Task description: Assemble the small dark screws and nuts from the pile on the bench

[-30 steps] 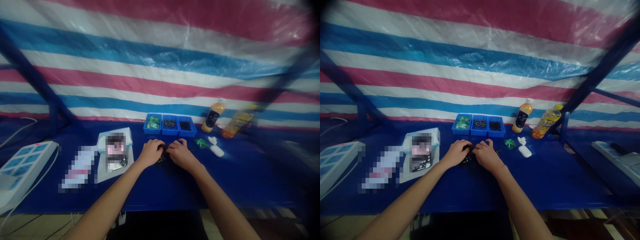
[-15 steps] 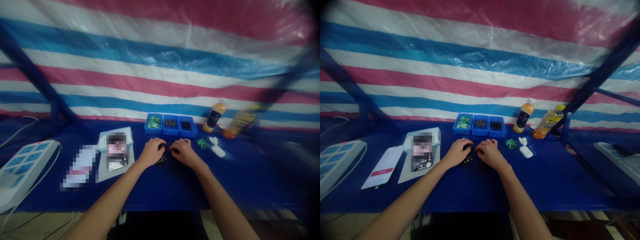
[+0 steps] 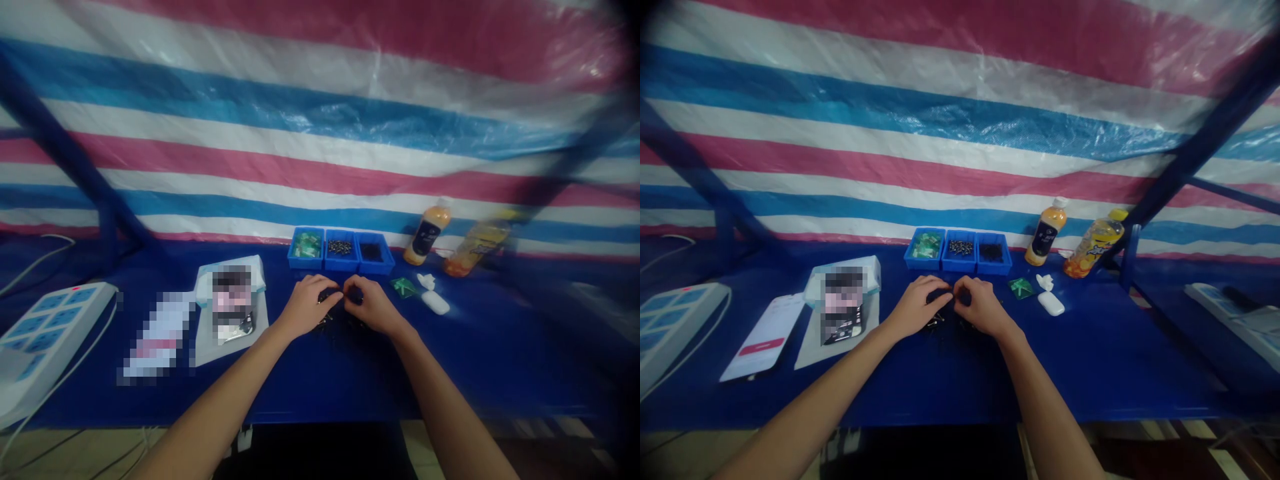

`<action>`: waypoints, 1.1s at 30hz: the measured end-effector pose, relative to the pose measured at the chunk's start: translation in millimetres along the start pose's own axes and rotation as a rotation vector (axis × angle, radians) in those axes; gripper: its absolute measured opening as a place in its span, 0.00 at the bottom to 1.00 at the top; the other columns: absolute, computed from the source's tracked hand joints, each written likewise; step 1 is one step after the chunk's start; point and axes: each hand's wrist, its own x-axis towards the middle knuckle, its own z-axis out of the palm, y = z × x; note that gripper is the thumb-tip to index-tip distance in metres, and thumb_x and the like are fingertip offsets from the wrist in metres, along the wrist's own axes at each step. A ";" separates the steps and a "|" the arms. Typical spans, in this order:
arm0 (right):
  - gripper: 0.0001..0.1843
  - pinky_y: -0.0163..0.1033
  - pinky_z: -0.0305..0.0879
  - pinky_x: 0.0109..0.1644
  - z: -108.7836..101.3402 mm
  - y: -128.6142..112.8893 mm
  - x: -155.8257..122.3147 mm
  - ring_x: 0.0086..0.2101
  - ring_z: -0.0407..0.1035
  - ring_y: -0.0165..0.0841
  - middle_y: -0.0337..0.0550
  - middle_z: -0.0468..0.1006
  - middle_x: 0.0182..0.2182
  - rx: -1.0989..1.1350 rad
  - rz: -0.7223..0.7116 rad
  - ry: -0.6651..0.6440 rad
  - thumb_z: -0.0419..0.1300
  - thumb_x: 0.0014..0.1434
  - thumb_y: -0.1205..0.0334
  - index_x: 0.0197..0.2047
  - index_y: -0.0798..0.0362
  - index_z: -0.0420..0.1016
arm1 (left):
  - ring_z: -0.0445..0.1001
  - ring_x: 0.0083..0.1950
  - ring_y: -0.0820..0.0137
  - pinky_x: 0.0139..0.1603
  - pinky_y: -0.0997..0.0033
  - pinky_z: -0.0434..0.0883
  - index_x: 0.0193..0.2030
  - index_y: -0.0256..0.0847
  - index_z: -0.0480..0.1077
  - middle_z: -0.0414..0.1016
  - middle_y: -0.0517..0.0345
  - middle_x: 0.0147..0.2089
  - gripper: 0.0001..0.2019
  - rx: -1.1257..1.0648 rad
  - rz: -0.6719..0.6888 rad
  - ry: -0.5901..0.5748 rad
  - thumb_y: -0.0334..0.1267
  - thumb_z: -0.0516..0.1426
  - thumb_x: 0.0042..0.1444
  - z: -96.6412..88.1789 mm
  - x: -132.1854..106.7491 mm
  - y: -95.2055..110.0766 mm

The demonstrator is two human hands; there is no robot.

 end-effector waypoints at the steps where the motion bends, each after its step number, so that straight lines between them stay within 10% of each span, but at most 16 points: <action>1: 0.06 0.37 0.60 0.44 0.2 -1.1 0.0 0.34 0.68 0.31 0.36 0.75 0.31 0.013 -0.008 -0.009 0.59 0.53 0.67 0.36 0.51 0.70 | 0.71 0.46 0.63 0.50 0.60 0.66 0.42 0.44 0.75 0.77 0.57 0.44 0.09 -0.008 0.002 -0.004 0.44 0.56 0.62 -0.2 0.3 0.5; 7: 0.12 0.38 0.63 0.46 1.5 -1.4 2.0 0.37 0.69 0.32 0.41 0.76 0.39 0.187 0.096 0.066 0.58 0.60 0.57 0.46 0.51 0.71 | 0.74 0.41 0.67 0.46 0.65 0.68 0.40 0.44 0.76 0.78 0.59 0.38 0.06 -0.190 -0.053 0.069 0.38 0.58 0.60 -1.5 0.3 1.8; 21: 0.22 0.34 0.56 0.34 3.5 1.1 5.4 0.28 0.61 0.29 0.36 0.69 0.24 0.353 0.248 -0.054 0.51 0.64 0.46 0.27 0.54 0.70 | 0.75 0.42 0.67 0.47 0.66 0.70 0.45 0.42 0.75 0.79 0.57 0.41 0.10 -0.356 -0.107 0.117 0.39 0.60 0.57 0.2 -0.5 4.3; 28: 0.21 0.35 0.60 0.32 0.2 20.2 10.8 0.26 0.65 0.30 0.37 0.74 0.26 0.572 0.462 0.515 0.61 0.55 0.41 0.37 0.52 0.69 | 0.73 0.42 0.68 0.42 0.68 0.68 0.46 0.45 0.75 0.77 0.57 0.47 0.13 -0.260 -0.162 0.173 0.45 0.53 0.64 -0.1 0.5 1.8; 33: 0.19 0.35 0.55 0.28 -1.5 28.5 6.0 0.23 0.62 0.30 0.37 0.71 0.21 0.320 0.462 0.394 0.62 0.55 0.44 0.32 0.53 0.71 | 0.74 0.43 0.67 0.48 0.65 0.68 0.42 0.43 0.75 0.77 0.57 0.43 0.11 -0.180 -0.164 0.180 0.42 0.52 0.63 1.8 1.0 -6.6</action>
